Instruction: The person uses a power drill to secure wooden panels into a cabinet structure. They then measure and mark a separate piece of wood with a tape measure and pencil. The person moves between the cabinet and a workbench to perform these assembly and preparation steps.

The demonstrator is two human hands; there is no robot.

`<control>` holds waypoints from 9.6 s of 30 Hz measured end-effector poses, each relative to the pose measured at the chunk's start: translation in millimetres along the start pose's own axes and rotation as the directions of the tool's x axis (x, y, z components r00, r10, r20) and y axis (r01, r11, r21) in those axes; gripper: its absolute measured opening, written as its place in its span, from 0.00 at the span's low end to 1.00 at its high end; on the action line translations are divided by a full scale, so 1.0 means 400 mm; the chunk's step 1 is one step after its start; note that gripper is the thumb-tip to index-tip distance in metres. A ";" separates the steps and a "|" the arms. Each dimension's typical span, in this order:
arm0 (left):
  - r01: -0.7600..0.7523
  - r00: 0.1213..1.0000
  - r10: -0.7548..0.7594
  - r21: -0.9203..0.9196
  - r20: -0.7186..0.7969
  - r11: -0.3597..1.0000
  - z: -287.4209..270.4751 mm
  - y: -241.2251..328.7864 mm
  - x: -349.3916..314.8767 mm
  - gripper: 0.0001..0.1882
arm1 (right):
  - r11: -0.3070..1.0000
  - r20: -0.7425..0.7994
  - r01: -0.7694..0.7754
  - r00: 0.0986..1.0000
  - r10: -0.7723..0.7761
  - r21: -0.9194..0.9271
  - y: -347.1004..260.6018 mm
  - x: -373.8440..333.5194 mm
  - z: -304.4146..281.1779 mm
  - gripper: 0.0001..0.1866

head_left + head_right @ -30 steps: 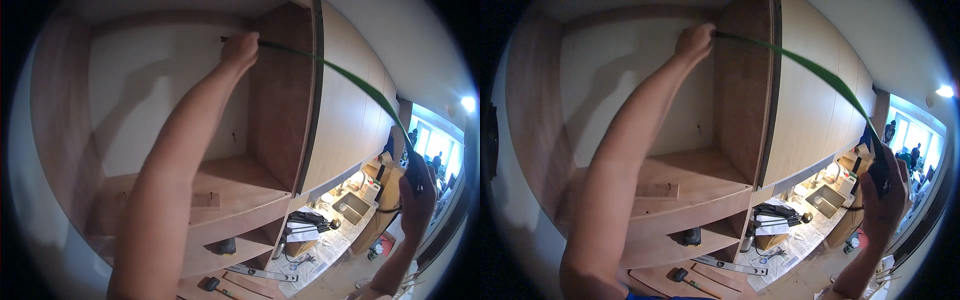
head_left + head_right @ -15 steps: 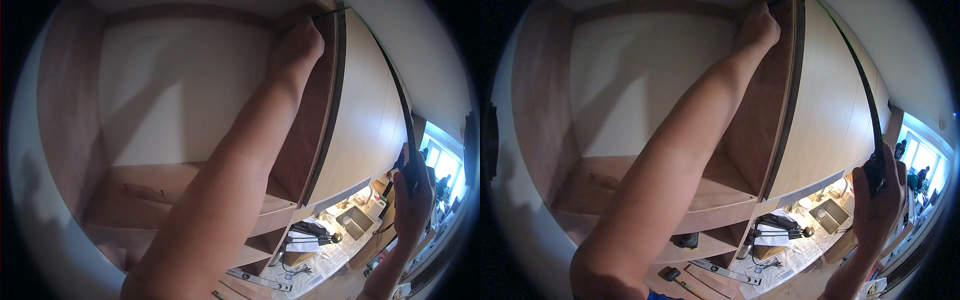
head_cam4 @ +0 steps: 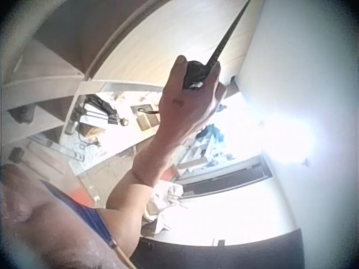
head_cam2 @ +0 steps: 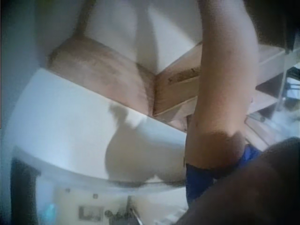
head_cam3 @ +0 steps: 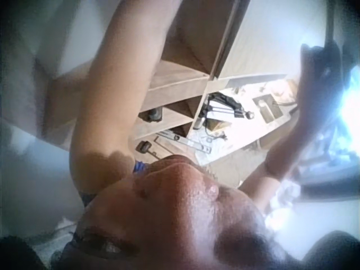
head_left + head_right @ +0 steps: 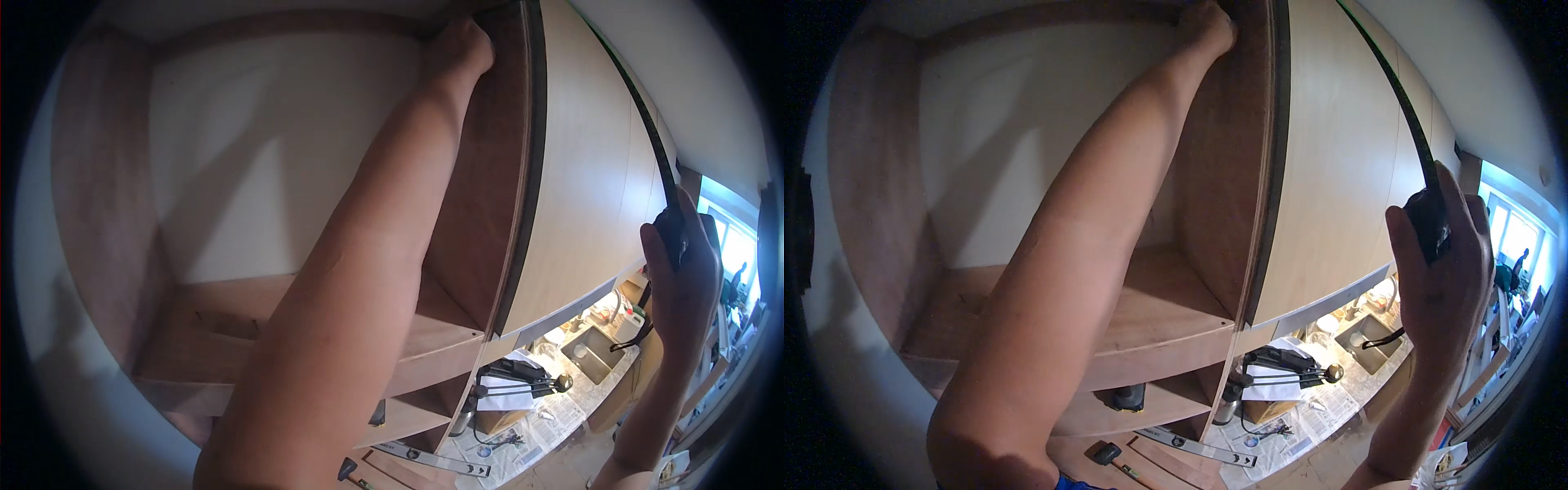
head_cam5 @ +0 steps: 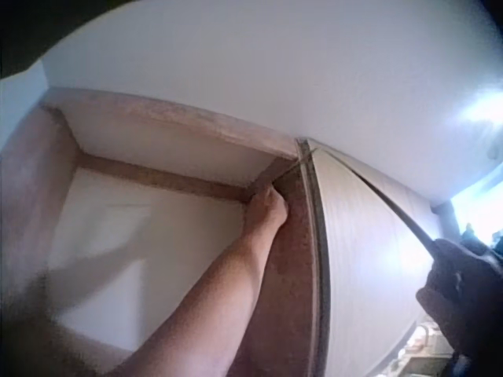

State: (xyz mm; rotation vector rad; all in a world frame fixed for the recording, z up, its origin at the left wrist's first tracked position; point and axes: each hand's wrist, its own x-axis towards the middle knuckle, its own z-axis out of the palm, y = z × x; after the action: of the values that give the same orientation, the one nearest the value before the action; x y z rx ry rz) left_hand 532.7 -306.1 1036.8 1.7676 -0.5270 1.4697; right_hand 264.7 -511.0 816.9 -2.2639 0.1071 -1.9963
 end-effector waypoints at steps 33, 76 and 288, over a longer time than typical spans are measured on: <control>-0.417 0.907 0.310 0.509 0.284 0.753 0.091 -0.219 0.359 0.19 | 0.953 -0.253 0.302 0.924 -0.286 0.026 0.031 0.050 0.080 0.28; -0.387 0.919 0.312 0.404 0.240 0.829 0.039 -0.159 0.239 0.21 | 0.945 -0.222 0.295 0.940 -0.260 0.144 0.070 0.030 0.136 0.30; -0.526 0.827 0.443 0.755 0.346 0.392 0.119 -0.256 0.410 0.14 | 0.866 -0.086 0.278 0.960 -0.267 0.415 0.126 0.019 0.310 0.41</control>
State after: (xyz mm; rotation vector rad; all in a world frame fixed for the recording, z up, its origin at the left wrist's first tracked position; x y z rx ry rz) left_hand 678.7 -253.7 1161.7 2.5749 -0.4300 2.3461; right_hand 389.7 -556.3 802.3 -2.0550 -0.6215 -1.9303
